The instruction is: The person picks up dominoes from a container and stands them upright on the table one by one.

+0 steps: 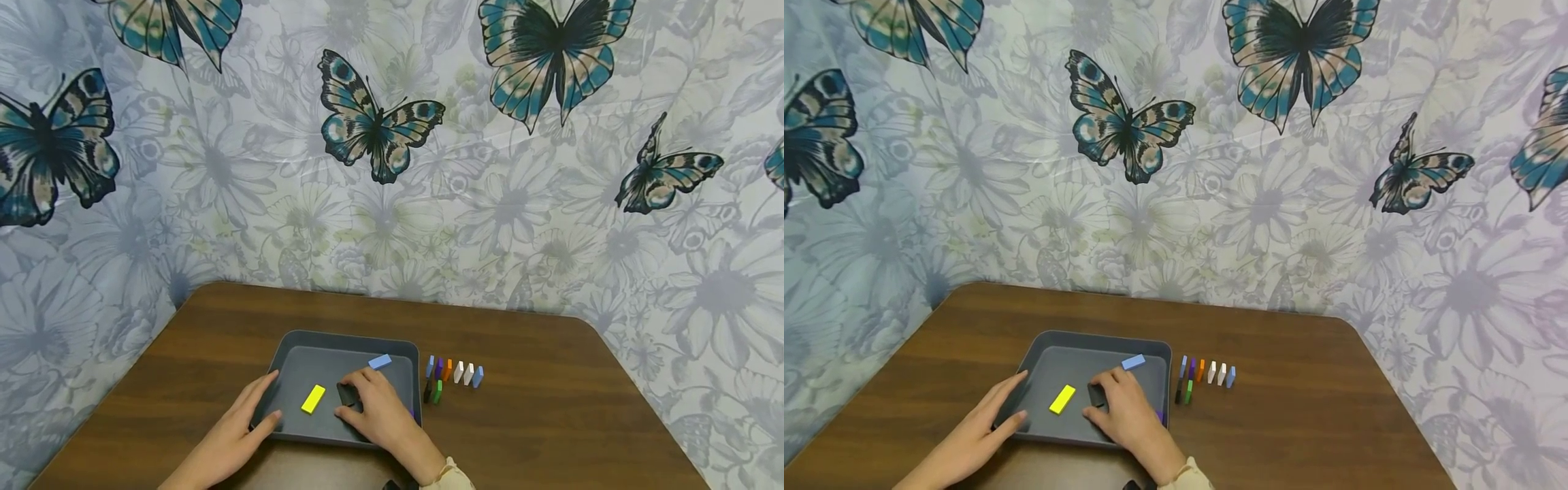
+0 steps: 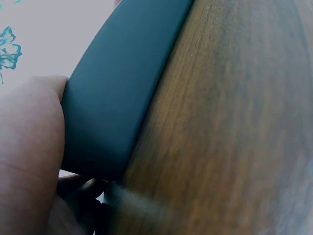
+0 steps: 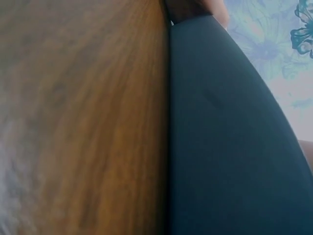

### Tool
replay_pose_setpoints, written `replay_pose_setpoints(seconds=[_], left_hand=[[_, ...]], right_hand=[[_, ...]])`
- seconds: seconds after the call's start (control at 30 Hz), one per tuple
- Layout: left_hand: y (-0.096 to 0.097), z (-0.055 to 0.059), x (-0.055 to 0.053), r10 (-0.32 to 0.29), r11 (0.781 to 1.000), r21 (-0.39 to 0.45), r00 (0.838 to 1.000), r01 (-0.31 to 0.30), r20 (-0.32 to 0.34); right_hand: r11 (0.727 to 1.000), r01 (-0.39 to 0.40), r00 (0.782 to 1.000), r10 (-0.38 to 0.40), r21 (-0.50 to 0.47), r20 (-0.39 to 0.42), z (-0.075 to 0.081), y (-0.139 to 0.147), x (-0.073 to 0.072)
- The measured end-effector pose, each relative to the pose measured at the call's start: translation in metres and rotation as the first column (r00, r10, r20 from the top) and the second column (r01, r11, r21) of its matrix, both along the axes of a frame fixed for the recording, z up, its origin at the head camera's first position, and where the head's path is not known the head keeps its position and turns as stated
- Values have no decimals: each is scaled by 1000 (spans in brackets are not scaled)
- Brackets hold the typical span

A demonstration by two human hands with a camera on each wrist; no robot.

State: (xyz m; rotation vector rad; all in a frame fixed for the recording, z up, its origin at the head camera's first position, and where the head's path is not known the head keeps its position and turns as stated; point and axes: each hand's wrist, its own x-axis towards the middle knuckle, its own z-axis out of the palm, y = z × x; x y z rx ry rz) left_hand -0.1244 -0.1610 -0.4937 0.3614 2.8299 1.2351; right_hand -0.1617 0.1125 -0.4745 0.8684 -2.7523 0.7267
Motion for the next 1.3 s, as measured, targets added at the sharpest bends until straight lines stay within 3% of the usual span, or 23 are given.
replay_pose_setpoints(seconds=[0.2, 0.43, 0.9, 1.3], left_hand=[[0, 2, -1, -4, 1000, -3, 999, 4, -42], [-1, -1, -5, -10, 1000, 7, 1000, 10, -20], [-3, -2, -1, -19, 1000, 17, 1000, 19, 5], [-1, 0, 0, -37, 999, 12, 998, 37, -59]], right_hand=[[1000, 11, 1000, -10, 27, -13, 3, -1, -4], [999, 25, 1000, -26, 37, 7, 4, 0, -4], [998, 31, 999, -32, 48, 10, -1, -2, -1], [999, 33, 999, -32, -16, 17, 5, 1, -1]])
